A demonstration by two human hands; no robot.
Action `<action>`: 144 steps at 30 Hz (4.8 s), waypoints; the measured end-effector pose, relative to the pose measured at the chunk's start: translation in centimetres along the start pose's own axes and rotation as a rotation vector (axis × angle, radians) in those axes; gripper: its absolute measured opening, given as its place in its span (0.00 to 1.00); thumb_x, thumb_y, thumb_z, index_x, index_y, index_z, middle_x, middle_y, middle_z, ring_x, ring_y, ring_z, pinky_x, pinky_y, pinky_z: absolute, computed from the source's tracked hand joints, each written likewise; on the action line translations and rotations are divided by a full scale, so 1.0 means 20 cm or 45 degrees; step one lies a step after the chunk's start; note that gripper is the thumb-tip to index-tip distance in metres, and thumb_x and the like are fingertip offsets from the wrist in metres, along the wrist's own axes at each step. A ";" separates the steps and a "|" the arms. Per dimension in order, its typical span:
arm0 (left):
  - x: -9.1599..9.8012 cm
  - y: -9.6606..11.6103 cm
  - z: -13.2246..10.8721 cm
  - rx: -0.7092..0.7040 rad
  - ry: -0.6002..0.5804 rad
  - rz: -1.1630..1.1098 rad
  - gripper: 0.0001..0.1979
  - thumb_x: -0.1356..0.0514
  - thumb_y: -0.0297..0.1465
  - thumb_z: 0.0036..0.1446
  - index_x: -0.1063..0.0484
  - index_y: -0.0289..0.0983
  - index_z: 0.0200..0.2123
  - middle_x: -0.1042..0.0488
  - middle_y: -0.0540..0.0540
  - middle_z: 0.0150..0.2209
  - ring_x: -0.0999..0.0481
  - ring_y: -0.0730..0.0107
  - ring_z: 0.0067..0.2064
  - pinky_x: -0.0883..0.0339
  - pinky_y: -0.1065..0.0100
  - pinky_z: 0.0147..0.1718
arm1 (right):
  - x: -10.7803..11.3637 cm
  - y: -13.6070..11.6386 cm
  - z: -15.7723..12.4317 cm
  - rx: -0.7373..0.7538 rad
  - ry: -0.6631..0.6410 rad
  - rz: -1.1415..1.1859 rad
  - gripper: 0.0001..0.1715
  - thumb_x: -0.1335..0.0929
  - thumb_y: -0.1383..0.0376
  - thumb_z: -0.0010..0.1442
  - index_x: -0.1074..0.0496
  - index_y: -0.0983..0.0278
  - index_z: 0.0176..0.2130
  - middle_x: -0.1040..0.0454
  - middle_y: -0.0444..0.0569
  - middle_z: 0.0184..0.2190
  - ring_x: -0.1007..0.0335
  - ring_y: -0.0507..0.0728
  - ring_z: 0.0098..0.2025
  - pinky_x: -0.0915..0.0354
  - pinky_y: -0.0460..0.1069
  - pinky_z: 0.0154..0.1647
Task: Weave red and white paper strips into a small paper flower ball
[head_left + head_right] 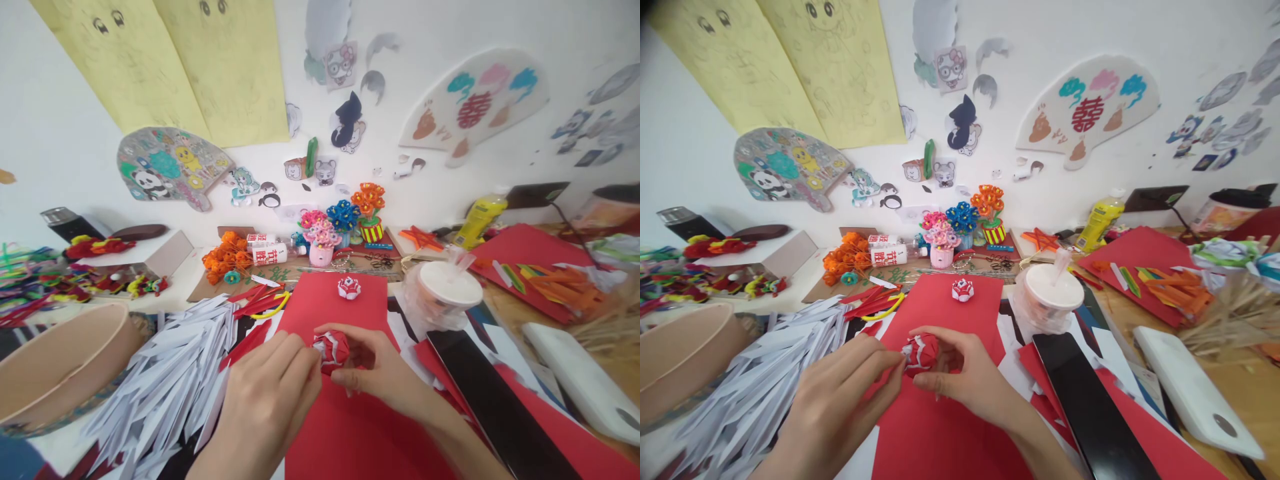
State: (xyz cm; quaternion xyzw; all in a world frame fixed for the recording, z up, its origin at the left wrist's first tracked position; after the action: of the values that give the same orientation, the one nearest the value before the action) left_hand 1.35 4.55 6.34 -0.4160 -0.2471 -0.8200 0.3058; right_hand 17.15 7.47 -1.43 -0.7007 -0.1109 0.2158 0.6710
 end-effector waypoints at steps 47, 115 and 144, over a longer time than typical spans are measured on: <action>-0.03 -0.11 0.02 0.600 -0.077 -0.694 0.12 0.44 0.35 0.63 0.25 0.39 0.29 0.32 0.52 0.23 0.37 0.74 0.25 0.44 0.73 0.25 | 0.01 0.02 0.00 0.048 -0.145 0.303 0.32 0.24 0.56 0.53 0.29 0.63 0.55 0.25 0.49 0.37 0.32 0.47 0.24 0.34 0.44 0.25; -0.04 -0.11 0.06 0.460 -0.265 -0.736 0.04 0.38 0.27 0.57 0.24 0.39 0.30 0.23 0.53 0.26 0.33 0.77 0.24 0.41 0.76 0.24 | 0.00 0.09 0.01 -0.120 -0.190 0.458 0.25 0.32 0.47 0.60 0.28 0.69 0.34 0.28 0.44 0.17 0.32 0.49 0.14 0.44 0.40 0.12; -0.04 -0.12 0.06 0.519 -0.289 -0.807 0.07 0.40 0.31 0.60 0.24 0.38 0.30 0.25 0.51 0.26 0.34 0.75 0.25 0.42 0.73 0.27 | 0.00 0.08 0.01 -0.102 -0.222 0.467 0.23 0.32 0.50 0.62 0.30 0.69 0.35 0.26 0.45 0.18 0.30 0.50 0.15 0.45 0.40 0.12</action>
State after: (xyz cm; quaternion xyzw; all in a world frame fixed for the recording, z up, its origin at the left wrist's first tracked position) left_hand 0.61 7.13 6.00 -0.3378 -0.5535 -0.7566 0.0845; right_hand 16.82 7.44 -3.10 -0.7139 -0.0478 0.3896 0.5800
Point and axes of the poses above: each hand's wrist, its own z-axis towards the middle knuckle, its own x-axis out of the back of the hand, y = z × x, the point moved 3 cm from there along z, towards the middle knuckle
